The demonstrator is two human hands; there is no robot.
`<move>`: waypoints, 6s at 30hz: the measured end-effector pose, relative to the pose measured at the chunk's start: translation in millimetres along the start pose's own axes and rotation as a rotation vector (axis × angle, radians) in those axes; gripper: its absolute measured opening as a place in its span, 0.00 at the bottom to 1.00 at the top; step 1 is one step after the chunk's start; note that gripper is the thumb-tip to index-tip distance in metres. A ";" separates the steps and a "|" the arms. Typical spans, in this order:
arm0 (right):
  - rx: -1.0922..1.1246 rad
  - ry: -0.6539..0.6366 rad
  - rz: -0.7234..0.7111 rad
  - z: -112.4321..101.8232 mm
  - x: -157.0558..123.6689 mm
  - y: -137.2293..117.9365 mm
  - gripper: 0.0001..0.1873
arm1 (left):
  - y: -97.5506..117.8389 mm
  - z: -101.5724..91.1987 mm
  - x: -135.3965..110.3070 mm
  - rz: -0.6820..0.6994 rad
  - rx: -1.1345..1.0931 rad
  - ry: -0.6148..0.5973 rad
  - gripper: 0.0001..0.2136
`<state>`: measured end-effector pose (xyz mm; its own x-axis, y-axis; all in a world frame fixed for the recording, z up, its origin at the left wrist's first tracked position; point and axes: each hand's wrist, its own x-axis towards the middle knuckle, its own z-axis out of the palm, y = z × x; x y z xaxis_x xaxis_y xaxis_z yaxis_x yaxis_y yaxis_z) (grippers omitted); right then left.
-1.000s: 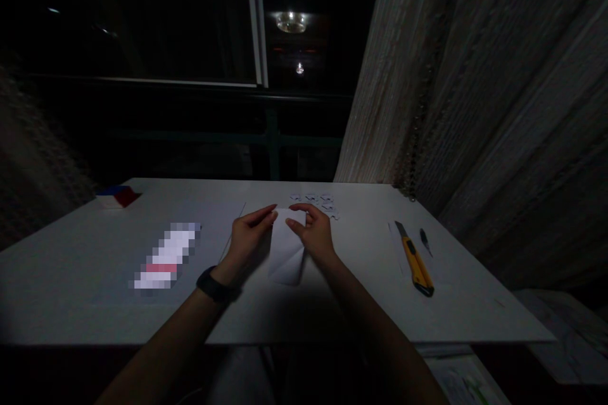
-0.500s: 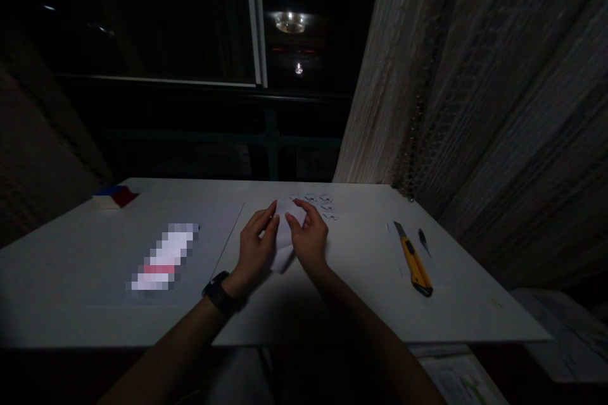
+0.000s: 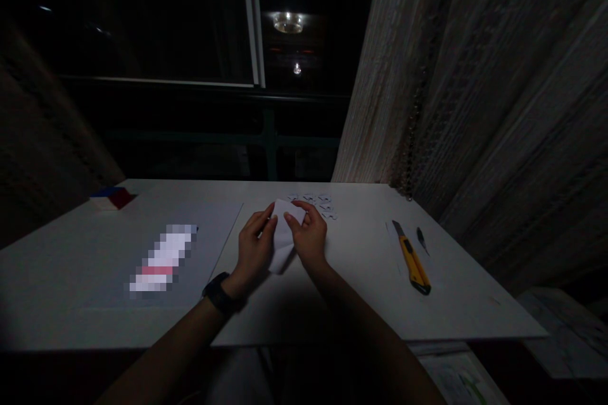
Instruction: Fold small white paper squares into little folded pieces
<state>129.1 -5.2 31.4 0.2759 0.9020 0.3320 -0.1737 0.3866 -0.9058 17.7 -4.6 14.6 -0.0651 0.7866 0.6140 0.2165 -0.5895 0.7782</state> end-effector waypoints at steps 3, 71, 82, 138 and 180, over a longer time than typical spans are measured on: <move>-0.012 0.009 -0.002 -0.7 0.4 1.3 0.17 | 0.4 -0.1 0.0 -0.009 -0.003 -0.015 0.16; 0.150 0.233 0.067 -3.9 5.9 10.9 0.24 | -15.8 4.6 -1.8 -0.230 -0.072 0.012 0.14; 0.024 -0.033 0.302 -18.9 13.1 11.8 0.33 | -23.1 -4.0 4.1 -0.178 0.054 0.063 0.13; 0.006 0.152 0.183 -35.1 32.2 9.5 0.20 | -29.9 -3.7 8.1 -0.306 -0.055 0.036 0.14; -0.204 -0.058 0.324 -5.4 1.6 42.5 0.16 | -38.6 -7.9 12.9 -0.426 -0.236 0.148 0.17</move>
<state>127.3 11.6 -7.9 0.1823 0.9828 0.0295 -0.0493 0.0391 -0.9980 0.8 26.8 -6.5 -0.2403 0.9420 0.2344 -0.0846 -0.2609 0.9617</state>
